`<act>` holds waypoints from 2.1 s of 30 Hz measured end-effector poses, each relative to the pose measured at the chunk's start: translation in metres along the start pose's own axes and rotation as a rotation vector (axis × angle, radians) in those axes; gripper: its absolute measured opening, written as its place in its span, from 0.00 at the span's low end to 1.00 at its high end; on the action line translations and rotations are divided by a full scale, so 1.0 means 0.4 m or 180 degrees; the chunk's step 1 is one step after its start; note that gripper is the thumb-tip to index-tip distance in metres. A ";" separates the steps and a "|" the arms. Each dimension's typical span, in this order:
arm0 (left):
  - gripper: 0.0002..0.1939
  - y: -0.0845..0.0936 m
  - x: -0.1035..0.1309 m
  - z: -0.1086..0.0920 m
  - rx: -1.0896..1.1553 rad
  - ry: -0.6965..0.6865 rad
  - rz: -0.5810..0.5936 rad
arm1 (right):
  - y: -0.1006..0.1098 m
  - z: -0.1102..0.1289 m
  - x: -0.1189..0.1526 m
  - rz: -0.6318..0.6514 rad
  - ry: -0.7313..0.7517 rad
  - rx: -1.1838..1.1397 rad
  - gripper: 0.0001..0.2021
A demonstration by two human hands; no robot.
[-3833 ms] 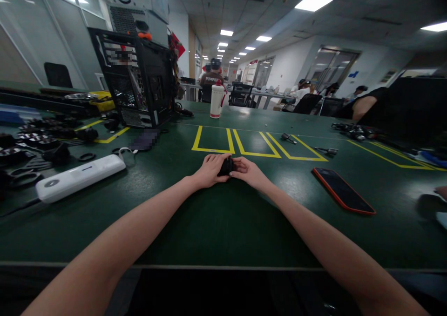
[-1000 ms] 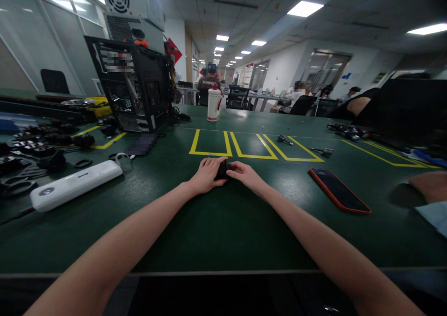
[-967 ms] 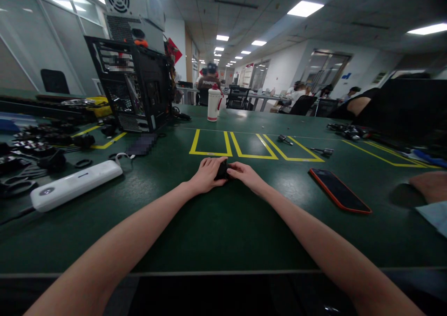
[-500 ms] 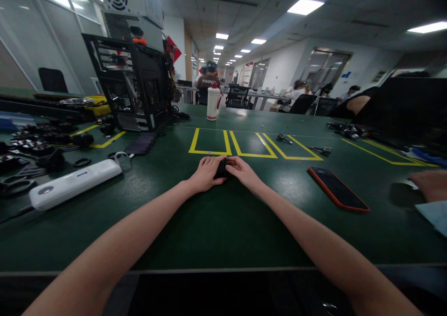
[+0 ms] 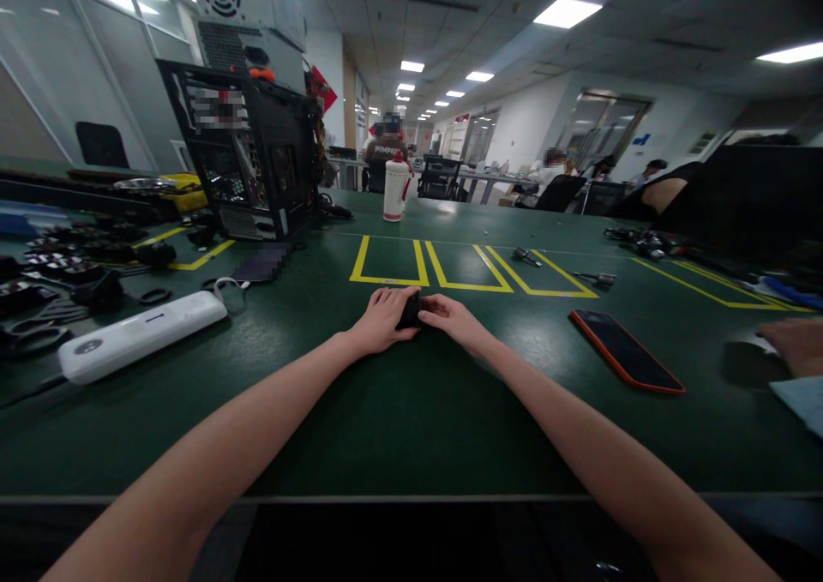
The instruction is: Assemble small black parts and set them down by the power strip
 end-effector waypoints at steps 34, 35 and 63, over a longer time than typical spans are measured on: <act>0.32 -0.002 -0.002 0.000 0.0028 -0.0024 -0.0052 | 0.002 0.023 0.005 -0.0077 0.0328 -0.0267 0.17; 0.32 -0.002 -0.002 0.000 0.0023 -0.0024 -0.0049 | 0.002 0.025 0.004 -0.0085 0.0355 -0.0255 0.16; 0.32 -0.005 0.001 0.005 -0.0001 -0.0069 -0.0072 | -0.013 0.007 0.008 0.0001 0.0361 0.0224 0.17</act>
Point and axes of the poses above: each hand's wrist, its own x-axis away from the middle knuckle, its own y-axis out of the back of the hand, z = x × y, the point moved 9 cm from there along -x, towards the middle knuckle, and after that the axes turned 14 degrees about -x, right-handed, at the moved point
